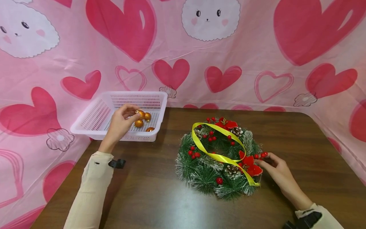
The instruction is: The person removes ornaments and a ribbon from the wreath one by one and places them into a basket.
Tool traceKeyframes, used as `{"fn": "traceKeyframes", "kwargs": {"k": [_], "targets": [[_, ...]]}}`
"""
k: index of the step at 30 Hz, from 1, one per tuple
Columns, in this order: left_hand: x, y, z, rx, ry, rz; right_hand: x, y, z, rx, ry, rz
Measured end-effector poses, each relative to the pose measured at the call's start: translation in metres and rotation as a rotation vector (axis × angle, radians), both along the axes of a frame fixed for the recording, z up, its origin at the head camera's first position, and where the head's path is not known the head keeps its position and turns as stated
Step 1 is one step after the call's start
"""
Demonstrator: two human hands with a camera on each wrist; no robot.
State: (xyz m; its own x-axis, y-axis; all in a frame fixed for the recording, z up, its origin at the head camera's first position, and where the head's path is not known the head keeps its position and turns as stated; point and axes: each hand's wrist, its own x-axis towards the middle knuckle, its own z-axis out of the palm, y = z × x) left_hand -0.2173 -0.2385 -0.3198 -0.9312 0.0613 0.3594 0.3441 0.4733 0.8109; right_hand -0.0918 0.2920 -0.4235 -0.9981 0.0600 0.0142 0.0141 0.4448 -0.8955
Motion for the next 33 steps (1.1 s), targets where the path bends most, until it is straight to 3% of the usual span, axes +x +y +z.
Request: {"fn": "traceKeyframes", "kwargs": {"k": [9,19,26,33], "targets": [[-0.005,-0.011,-0.006,-0.068,-0.054,0.058,0.000,0.000,0.000,-0.001,0.001,0.003],[-0.007,-0.019,-0.012,-0.179,-0.038,0.101,0.000,0.000,-0.001,-0.014,0.011,0.005],[-0.010,-0.023,-0.015,-0.239,0.002,0.078,0.000,0.000,-0.001,-0.020,0.026,0.009],[-0.008,-0.025,-0.013,-0.320,-0.025,0.062,0.000,0.000,-0.001,-0.010,0.016,0.008]]}}
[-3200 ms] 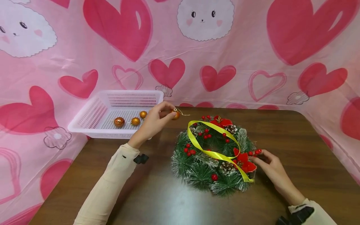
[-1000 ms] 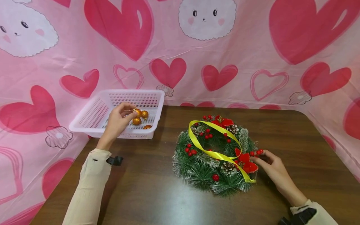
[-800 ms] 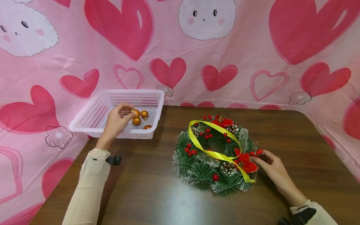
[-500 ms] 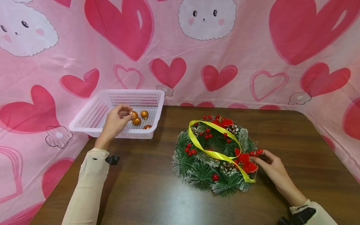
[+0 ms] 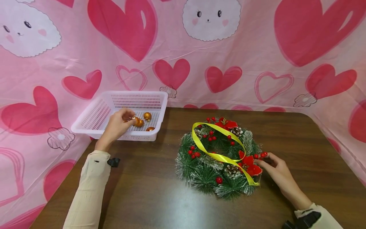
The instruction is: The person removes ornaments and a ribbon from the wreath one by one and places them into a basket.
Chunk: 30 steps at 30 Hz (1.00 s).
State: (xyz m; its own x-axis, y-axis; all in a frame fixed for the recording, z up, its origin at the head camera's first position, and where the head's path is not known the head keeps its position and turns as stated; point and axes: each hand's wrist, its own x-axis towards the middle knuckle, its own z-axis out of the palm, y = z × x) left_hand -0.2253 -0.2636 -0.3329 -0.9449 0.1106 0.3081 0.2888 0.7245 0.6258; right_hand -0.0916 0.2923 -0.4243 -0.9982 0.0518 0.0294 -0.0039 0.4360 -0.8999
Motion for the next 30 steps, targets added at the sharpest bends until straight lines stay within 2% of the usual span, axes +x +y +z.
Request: {"fn": "traceKeyframes", "kwargs": {"k": [8,17,25,30], "targets": [[0.001,0.002,0.002,-0.060,-0.043,-0.022,0.001,0.000,0.000,-0.005,0.007,-0.001],[0.002,0.001,0.003,-0.073,-0.080,-0.038,0.000,0.000,0.000,0.001,0.008,0.001],[0.003,0.005,0.007,-0.060,-0.061,-0.016,0.000,0.000,0.000,0.004,0.005,0.001],[0.007,0.012,0.012,-0.043,-0.029,-0.029,0.000,0.000,0.000,0.005,-0.003,-0.003]]}}
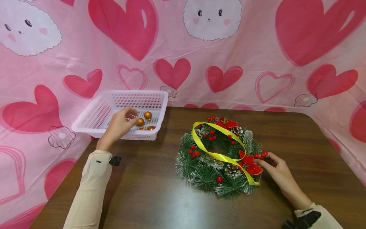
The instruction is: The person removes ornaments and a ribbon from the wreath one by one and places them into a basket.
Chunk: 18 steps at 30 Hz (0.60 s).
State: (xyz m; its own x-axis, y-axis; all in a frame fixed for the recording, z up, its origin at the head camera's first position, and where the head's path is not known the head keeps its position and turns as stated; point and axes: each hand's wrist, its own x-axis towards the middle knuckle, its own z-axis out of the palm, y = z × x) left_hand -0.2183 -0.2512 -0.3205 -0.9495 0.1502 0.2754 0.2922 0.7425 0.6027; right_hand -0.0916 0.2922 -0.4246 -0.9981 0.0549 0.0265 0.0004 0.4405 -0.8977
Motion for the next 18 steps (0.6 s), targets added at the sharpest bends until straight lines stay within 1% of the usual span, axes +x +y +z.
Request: {"fn": "traceKeyframes", "kwargs": {"k": [5,10,14,18], "targets": [[0.005,0.013,0.005,0.028,0.060,-0.039,0.000,0.000,0.000,-0.002,0.002,-0.001],[0.011,0.026,0.009,0.036,0.113,-0.074,0.000,-0.001,0.000,-0.003,0.018,0.004],[0.014,0.035,0.009,0.026,0.147,-0.100,0.001,0.000,-0.001,0.001,0.029,0.011],[0.016,0.044,0.009,0.028,0.169,-0.137,0.000,0.000,0.000,0.008,0.018,0.010]]}}
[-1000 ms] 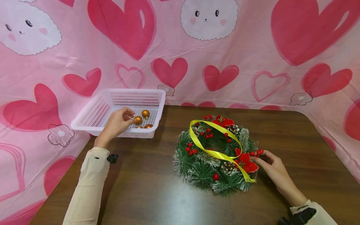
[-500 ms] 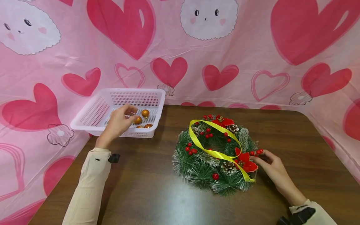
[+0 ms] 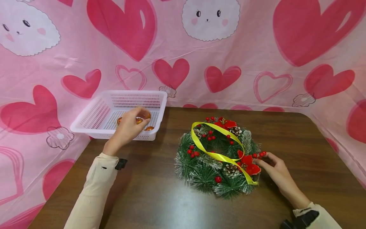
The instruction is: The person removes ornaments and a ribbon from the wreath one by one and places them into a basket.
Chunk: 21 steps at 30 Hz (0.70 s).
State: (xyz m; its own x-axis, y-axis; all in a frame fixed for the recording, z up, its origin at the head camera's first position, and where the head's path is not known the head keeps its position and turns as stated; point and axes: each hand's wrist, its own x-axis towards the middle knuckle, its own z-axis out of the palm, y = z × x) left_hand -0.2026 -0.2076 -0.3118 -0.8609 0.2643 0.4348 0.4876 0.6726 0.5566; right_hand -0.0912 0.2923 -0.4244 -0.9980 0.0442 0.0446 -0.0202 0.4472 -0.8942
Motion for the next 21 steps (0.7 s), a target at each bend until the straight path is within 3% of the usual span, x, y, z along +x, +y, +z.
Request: {"fn": "traceKeyframes", "kwargs": {"k": [12,21], "targets": [[0.010,0.030,0.001,-0.022,0.058,-0.103,-0.003,-0.002,0.016,0.095,-0.097,-0.026],[0.026,0.058,0.005,-0.071,0.087,-0.195,-0.006,-0.005,0.050,0.327,0.128,-0.173]]}}
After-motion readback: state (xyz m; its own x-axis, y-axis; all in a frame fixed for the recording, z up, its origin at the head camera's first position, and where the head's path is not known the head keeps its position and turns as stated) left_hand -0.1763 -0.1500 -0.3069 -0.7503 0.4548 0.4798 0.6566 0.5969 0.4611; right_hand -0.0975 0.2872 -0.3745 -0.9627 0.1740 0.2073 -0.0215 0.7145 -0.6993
